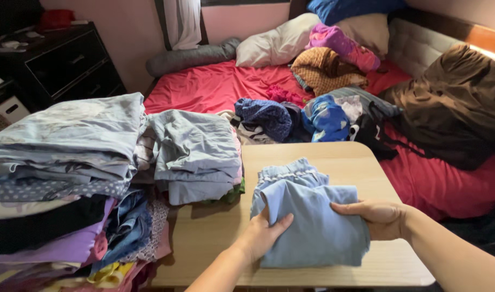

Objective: The person folds multiple garments one by one on a small table, including a pink top, a gray floral top, a gray shirt, a light blue shirt, blue plaid shorts, and a white shirt. Each item is smoothed, folded, and stacked on the table.

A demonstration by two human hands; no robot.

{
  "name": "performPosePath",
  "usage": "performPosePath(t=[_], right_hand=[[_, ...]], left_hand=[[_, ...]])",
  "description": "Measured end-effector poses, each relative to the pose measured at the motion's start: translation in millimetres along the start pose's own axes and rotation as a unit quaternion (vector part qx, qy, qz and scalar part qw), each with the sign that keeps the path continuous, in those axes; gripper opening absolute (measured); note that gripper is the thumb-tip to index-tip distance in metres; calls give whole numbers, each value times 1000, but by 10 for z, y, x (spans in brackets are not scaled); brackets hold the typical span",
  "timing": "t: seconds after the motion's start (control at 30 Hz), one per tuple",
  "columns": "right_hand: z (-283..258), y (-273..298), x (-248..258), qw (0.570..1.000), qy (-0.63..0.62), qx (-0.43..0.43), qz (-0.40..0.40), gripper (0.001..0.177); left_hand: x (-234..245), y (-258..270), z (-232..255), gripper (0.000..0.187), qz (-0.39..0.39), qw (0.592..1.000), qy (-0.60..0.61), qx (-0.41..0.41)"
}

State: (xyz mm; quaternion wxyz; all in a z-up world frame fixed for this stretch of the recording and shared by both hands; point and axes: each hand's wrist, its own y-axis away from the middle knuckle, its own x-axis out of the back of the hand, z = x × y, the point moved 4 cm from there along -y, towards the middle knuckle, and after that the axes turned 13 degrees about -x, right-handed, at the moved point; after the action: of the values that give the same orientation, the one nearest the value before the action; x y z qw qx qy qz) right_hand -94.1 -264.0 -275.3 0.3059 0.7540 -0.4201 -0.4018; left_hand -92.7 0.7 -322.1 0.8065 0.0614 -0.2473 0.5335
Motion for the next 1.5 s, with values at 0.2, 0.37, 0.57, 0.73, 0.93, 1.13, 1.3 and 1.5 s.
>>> performPosePath(t=[0.2,0.37,0.57,0.73,0.93,1.13,1.3,1.5], right_hand=[[-222,-107,298,995,32,7,92,57],[-535,-369,263,946,143,96,276,56],[-301,-699,-4,823,267,67,497,75],[-236,-802,56,894,61,0,444,96],[-631,-626,36,958,47,25,283,62],[-1366,-299,-344,977,5,90,196,55],[-1775,-150,-857,973,13,161,168,46],[-2257,-48,-1629,964,41,243,95,45]], left_hand=[[105,-246,19,85,44,994,102,20],[308,-637,-39,98,-7,980,-135,143],[-37,-602,-207,97,41,927,-174,329],[-117,-665,-353,90,89,959,130,236],[180,-948,-209,58,145,922,312,179],[856,-1283,273,53,210,932,288,62],[1552,-1275,624,60,259,951,163,-31],[2560,-1158,999,70,325,942,30,-81]])
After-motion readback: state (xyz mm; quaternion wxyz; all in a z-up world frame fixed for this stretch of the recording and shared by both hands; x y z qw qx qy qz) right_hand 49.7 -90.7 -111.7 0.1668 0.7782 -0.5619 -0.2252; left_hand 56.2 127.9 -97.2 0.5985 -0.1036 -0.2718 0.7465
